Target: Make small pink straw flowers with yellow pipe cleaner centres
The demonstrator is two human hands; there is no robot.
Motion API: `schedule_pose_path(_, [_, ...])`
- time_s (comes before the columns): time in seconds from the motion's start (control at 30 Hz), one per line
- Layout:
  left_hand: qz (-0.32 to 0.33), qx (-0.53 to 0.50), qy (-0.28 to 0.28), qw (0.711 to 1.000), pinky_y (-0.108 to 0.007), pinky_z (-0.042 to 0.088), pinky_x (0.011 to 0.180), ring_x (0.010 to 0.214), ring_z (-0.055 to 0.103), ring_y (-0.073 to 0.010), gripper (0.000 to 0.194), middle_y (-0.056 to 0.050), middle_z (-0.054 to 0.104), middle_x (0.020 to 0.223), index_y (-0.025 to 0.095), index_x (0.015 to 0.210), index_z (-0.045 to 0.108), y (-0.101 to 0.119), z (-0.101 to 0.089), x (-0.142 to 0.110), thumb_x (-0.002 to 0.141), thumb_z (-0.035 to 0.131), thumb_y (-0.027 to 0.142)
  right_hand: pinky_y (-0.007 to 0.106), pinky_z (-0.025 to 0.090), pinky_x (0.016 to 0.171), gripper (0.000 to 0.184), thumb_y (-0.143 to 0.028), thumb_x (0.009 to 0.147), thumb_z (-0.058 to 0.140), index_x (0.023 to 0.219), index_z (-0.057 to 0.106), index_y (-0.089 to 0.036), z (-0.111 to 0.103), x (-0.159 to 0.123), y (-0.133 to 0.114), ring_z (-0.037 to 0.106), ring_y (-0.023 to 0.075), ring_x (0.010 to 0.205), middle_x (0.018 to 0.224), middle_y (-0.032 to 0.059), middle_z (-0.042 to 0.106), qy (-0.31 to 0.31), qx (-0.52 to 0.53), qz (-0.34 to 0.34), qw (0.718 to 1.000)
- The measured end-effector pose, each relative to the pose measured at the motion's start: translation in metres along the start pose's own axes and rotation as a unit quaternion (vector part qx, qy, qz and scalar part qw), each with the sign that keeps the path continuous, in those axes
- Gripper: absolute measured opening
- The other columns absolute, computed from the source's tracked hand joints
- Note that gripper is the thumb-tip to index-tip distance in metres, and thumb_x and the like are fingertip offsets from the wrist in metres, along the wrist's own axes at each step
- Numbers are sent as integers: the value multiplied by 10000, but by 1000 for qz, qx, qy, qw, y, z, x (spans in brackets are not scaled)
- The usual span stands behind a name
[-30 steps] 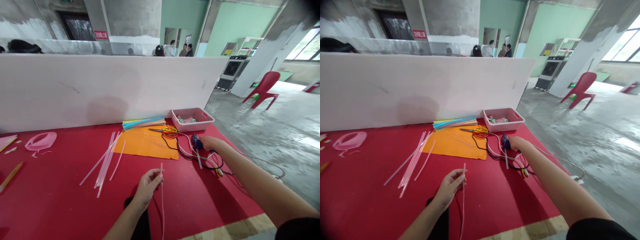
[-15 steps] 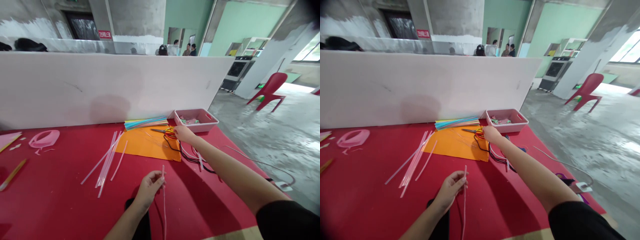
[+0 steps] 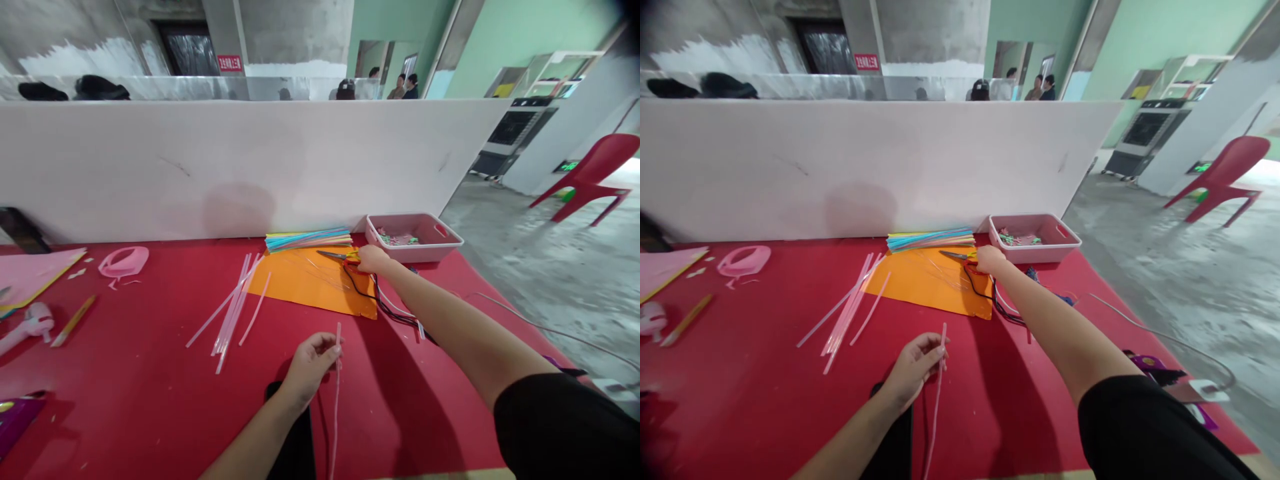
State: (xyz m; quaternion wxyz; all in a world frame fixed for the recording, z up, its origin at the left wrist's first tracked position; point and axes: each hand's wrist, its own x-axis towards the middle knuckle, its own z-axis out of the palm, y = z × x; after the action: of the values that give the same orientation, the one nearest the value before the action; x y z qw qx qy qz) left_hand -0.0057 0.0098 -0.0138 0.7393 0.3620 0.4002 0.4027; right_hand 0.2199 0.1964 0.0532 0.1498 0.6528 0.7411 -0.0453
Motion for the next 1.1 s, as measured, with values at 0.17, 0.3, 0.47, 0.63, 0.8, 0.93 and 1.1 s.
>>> schedule_pose_path(0.17, [1,6,22,1000,-196,434,584,551,554,-68,464,18,613,626,117,910,700,3,0,0,600,851,427,425,538,883,363,-349,919,596,1216,571,-141,-8,-35,10,619,219,1049,1226,110,599,20,76,53,995])
schedule_pose_path(0.3, [10,6,48,999,-196,461,623,581,577,-67,467,27,630,669,129,956,656,16,1,-4,614,848,384,397,540,838,312,-344,917,591,1156,582,-143,-3,-95,20,624,202,991,1143,85,619,21,177,20,984])
schedule_pose_path(0.47, [-1,17,39,999,-204,478,620,574,594,-71,409,60,617,666,172,918,547,34,8,-19,658,831,309,213,467,555,184,-243,834,548,996,540,-155,37,-195,14,571,105,619,767,-10,599,-83,345,-65,933])
schedule_pose_path(0.63, [-32,55,24,998,-217,501,639,642,617,-82,386,16,647,785,151,903,547,31,14,-27,660,826,260,203,288,405,433,-627,897,372,777,402,-212,83,-270,2,339,67,375,439,-99,346,-231,546,-20,805])
schedule_pose_path(0.8, [-64,84,17,994,-230,499,618,607,601,-79,334,36,603,754,152,862,539,20,15,-26,665,798,229,245,417,548,614,-733,902,192,782,453,-190,94,-295,0,483,99,478,490,-36,479,-291,559,-50,775])
schedule_pose_path(0.93, [-50,142,22,988,-242,493,645,631,598,-91,279,36,591,730,163,837,519,13,17,-22,694,755,204,246,444,546,624,-754,884,238,725,448,-188,88,-290,-5,561,126,525,541,-7,524,-297,506,-54,808])
schedule_pose_path(1.1, [-12,218,41,975,-245,479,678,700,589,-111,232,7,601,756,165,825,533,8,18,-17,705,729,191,200,410,452,614,-767,853,333,821,498,-176,86,-277,-9,518,104,468,540,-41,468,-293,505,-22,812])
